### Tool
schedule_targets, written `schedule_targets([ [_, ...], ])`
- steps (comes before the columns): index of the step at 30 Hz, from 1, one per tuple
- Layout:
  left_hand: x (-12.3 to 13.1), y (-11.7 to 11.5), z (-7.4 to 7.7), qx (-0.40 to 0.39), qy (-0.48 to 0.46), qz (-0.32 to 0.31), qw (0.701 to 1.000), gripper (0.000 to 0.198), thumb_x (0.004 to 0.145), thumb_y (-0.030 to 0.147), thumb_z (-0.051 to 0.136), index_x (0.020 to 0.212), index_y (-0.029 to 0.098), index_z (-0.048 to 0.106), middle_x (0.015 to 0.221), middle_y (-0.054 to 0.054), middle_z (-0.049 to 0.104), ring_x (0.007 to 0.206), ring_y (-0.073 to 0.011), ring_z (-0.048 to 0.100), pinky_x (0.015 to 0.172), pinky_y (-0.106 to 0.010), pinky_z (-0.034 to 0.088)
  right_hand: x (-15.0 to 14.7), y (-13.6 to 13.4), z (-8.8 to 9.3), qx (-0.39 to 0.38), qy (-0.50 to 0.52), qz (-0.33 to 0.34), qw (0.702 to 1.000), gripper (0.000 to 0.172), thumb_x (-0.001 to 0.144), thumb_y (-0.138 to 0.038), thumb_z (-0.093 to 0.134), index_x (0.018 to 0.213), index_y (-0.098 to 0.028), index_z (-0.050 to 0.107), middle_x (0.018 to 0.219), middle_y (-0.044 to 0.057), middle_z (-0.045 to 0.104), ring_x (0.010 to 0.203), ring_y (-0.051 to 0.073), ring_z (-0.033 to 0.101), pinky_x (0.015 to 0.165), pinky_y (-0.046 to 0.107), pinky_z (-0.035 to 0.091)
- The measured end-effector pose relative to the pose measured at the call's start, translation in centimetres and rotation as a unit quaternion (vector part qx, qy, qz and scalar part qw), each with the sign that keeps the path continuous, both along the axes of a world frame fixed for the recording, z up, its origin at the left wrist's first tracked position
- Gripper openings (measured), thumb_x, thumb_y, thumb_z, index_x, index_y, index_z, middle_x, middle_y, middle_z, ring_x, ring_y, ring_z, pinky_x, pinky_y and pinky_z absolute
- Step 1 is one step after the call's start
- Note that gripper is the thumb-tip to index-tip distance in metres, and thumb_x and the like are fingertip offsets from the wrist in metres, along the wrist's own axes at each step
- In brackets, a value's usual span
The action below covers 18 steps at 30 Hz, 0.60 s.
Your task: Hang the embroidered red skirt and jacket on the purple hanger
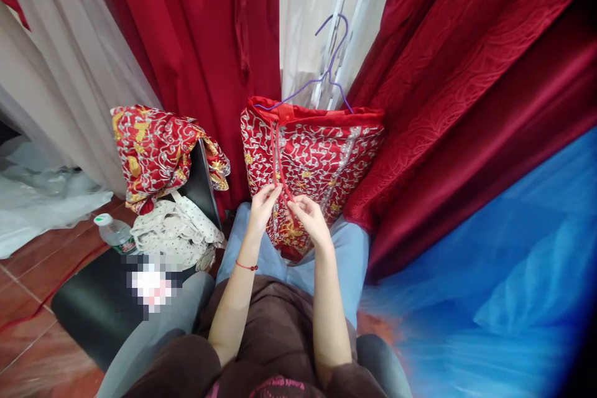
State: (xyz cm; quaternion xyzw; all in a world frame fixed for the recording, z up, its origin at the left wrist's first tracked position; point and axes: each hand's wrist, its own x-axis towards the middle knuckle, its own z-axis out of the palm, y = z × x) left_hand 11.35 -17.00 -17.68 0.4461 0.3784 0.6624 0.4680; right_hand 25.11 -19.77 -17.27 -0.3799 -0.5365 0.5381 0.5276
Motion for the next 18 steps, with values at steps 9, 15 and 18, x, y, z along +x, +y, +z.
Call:
schedule_targets([
  [9, -0.3, 0.4, -0.6, -0.028, -0.01, -0.023, 0.999, 0.036, 0.08, 0.054, 0.071, 0.082, 0.018, 0.075, 0.072, -0.002, 0.067, 0.068, -0.0132, 0.061, 0.065, -0.024, 0.047, -1.0, -0.5, 0.2, 0.045, -0.081, 0.011, 0.996, 0.033, 0.081, -0.054, 0.069, 0.078, -0.021, 0.067, 0.069, -0.002, 0.061, 0.062, 0.013, 0.052, 0.063, 0.027, 0.043],
  [15, 0.0, -0.5, 0.2, -0.011, -0.024, -0.031, 0.999, 0.033, 0.073, 0.047, 0.079, 0.087, 0.018, 0.072, 0.084, -0.003, 0.07, 0.078, -0.0134, 0.063, 0.066, -0.022, 0.049, -1.3, -0.7, -0.1, 0.161, -0.26, -0.016, 0.952, 0.034, 0.087, -0.048, 0.065, 0.067, -0.02, 0.063, 0.072, 0.0, 0.051, 0.074, 0.017, 0.05, 0.073, 0.032, 0.041],
  [18, -0.2, -0.7, 0.2, -0.036, -0.022, -0.03, 0.999, 0.036, 0.073, 0.048, 0.078, 0.093, 0.019, 0.073, 0.082, -0.002, 0.069, 0.073, -0.013, 0.06, 0.062, -0.023, 0.047, -1.1, -1.2, 0.6, 0.197, -0.298, 0.009, 0.934, 0.032, 0.088, -0.047, 0.064, 0.07, -0.021, 0.065, 0.078, 0.001, 0.052, 0.08, 0.018, 0.052, 0.08, 0.034, 0.044],
])
